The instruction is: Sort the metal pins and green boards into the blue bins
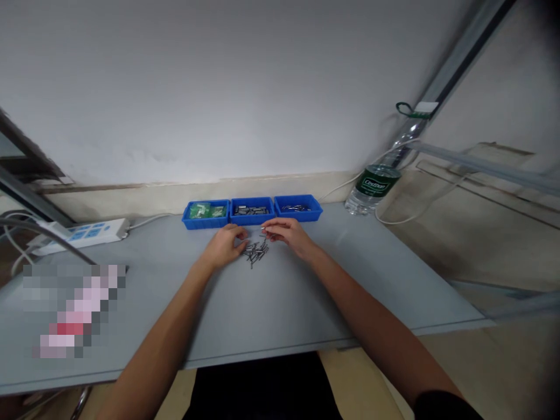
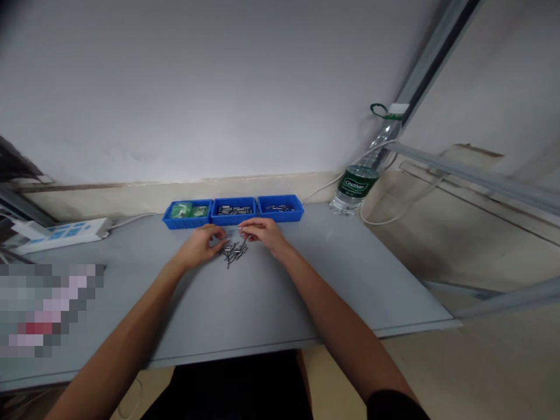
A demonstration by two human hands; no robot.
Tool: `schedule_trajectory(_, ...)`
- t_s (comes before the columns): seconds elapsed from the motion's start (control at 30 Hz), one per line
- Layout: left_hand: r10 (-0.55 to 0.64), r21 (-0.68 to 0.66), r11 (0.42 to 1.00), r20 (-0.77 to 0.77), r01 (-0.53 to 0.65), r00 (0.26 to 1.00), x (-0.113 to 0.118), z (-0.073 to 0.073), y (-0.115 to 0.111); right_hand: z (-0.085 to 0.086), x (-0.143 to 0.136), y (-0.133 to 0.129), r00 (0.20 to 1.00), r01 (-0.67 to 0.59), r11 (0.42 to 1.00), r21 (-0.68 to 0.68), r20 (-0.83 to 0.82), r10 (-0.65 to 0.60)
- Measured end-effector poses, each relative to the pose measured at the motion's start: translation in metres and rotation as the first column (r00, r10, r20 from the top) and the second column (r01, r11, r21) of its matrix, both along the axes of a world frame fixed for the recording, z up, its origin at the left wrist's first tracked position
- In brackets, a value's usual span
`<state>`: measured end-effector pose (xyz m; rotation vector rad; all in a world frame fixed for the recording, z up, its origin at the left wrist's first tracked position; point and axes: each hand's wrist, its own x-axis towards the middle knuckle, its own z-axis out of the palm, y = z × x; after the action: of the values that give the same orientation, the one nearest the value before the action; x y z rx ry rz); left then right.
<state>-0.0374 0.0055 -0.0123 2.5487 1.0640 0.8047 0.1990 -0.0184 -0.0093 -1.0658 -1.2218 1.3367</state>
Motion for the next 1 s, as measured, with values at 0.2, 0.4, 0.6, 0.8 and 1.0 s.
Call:
schedule_trajectory(0.2, 0.086, -0.046, 0.995, -0.153, -0.094, 0.984, -0.011, -0.011, 0.008, 0.002, 0.015, 0.01, 0.912, 0.404, 0.914, 0.049, -0.107, -0.397)
schedule_trajectory(0.4, 0.069, -0.041, 0.996, -0.135, -0.075, 0.989, -0.012, -0.015, 0.013, -0.006, 0.027, 0.016, 0.824, 0.562, 0.827, 0.022, -0.107, -0.557)
schedule_trajectory(0.6, 0.012, -0.085, 0.996, 0.106, -0.003, 0.994, -0.003, -0.006, 0.008, -0.006, 0.019, 0.012, 0.9, 0.436, 0.898, 0.061, -0.043, -0.434)
schedule_trajectory(0.8, -0.044, -0.015, 0.999, 0.288, 0.051, 0.957, 0.009, 0.008, -0.005, -0.001, 0.006, 0.002, 0.986, 0.113, 0.986, 0.119, 0.106, -0.126)
schedule_trajectory(1.0, -0.072, 0.037, 0.997, 0.295, 0.064, 0.953, 0.011, 0.011, -0.008, 0.002, -0.001, -0.005, 0.989, -0.122, 0.989, 0.083, 0.096, 0.114)
